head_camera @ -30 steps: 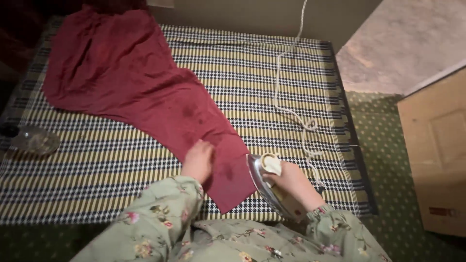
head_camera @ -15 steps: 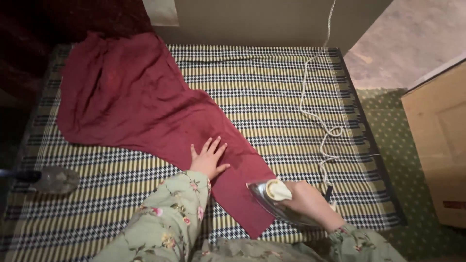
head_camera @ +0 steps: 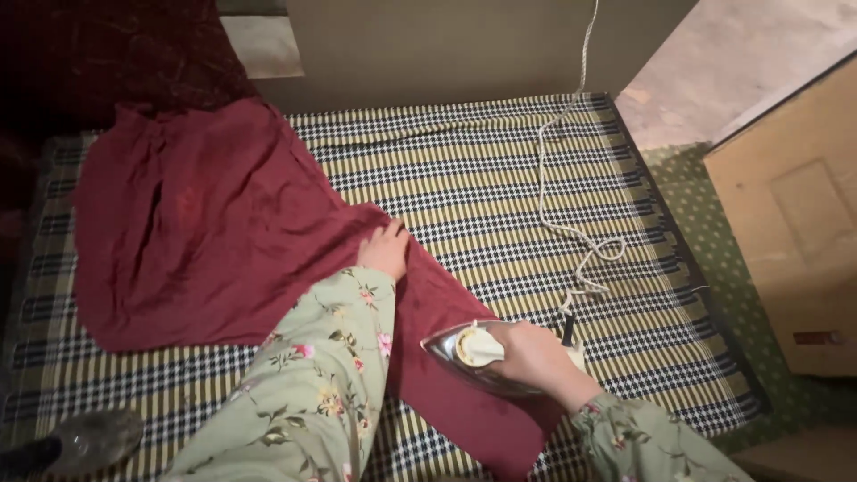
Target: Ironing a pair of maroon trousers on an ironing board using an electric iron and a spray bottle.
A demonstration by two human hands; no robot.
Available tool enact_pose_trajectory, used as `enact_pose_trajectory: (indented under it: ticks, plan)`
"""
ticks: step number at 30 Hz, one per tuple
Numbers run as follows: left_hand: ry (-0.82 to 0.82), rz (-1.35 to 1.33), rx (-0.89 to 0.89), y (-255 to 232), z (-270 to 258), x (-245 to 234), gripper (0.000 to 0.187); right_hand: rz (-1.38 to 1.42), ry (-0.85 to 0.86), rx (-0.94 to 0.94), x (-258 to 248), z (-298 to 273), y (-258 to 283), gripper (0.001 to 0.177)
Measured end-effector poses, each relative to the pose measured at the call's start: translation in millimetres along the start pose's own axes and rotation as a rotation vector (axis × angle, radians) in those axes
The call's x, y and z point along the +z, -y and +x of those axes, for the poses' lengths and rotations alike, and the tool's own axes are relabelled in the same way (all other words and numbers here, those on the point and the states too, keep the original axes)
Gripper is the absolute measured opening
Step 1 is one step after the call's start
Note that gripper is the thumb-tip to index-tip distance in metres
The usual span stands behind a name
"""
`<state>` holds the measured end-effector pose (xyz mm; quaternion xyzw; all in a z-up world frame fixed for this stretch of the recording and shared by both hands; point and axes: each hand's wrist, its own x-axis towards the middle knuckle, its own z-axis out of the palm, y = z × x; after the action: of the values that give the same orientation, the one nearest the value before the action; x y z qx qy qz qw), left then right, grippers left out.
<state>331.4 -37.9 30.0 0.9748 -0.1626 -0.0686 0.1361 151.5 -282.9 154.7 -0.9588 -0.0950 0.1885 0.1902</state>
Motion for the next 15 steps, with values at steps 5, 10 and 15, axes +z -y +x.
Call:
enact_pose_trajectory:
  ticks: [5,10,15]
  plan:
    - [-0.055,-0.06,-0.016,19,30,-16,0.041,0.028,-0.066,0.218,-8,31,25,0.047]
    - [-0.114,0.011,-0.029,40,45,-18,0.017,0.063,-0.03,0.206,-23,54,37,0.045]
    - [-0.321,-0.113,-0.014,35,34,-28,0.016,0.0,-0.049,0.247,-31,84,46,0.042]
